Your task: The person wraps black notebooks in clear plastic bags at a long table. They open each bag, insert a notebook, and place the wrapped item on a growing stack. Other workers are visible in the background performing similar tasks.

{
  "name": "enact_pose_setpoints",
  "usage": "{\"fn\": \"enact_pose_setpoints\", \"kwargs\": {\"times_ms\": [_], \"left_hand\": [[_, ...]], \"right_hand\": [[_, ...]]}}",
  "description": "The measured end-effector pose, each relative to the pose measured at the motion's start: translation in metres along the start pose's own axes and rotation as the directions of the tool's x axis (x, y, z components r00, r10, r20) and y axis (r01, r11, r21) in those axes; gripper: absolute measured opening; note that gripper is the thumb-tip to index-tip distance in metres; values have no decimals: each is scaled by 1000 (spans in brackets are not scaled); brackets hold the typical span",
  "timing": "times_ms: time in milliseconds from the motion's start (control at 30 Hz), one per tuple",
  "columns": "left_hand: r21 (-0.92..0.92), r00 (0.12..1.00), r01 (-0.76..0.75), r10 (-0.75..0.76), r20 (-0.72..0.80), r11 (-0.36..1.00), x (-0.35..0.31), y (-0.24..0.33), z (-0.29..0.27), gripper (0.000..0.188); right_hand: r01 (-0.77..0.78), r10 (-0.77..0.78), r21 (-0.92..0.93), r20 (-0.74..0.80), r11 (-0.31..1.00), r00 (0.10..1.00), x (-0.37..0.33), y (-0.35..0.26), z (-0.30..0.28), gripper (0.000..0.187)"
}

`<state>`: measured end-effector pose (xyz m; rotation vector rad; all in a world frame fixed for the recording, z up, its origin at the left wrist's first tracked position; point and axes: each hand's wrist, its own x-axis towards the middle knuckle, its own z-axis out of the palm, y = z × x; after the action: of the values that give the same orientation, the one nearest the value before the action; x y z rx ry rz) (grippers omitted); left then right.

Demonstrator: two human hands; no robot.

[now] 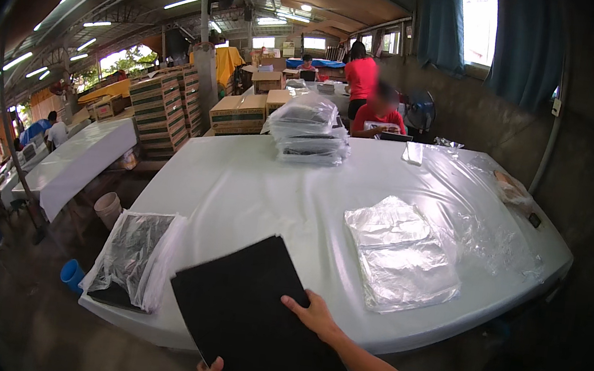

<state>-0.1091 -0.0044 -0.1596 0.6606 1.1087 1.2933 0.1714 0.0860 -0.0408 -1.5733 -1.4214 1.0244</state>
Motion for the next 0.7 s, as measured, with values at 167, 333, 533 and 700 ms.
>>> {"fn": "enact_pose_setpoints", "kwargs": {"times_ms": [167,333,533,700], "left_hand": [[-38,904,-408,409,128,912,11,118,83,79],[174,756,-621,524,392,765,104,133,85,94],[72,793,-564,516,323,822,134,102,100,91],[0,765,-588,556,326,809,142,107,102,91]], "right_hand": [[469,-411,104,-344,877,844,-3,-78,-52,59],[647,-551,238,-365,724,750,17,-58,-69,62],[498,-504,345,-79,795,860,49,24,-70,78],[487,-413,419,-259,766,873,51,3,-55,80]]}}
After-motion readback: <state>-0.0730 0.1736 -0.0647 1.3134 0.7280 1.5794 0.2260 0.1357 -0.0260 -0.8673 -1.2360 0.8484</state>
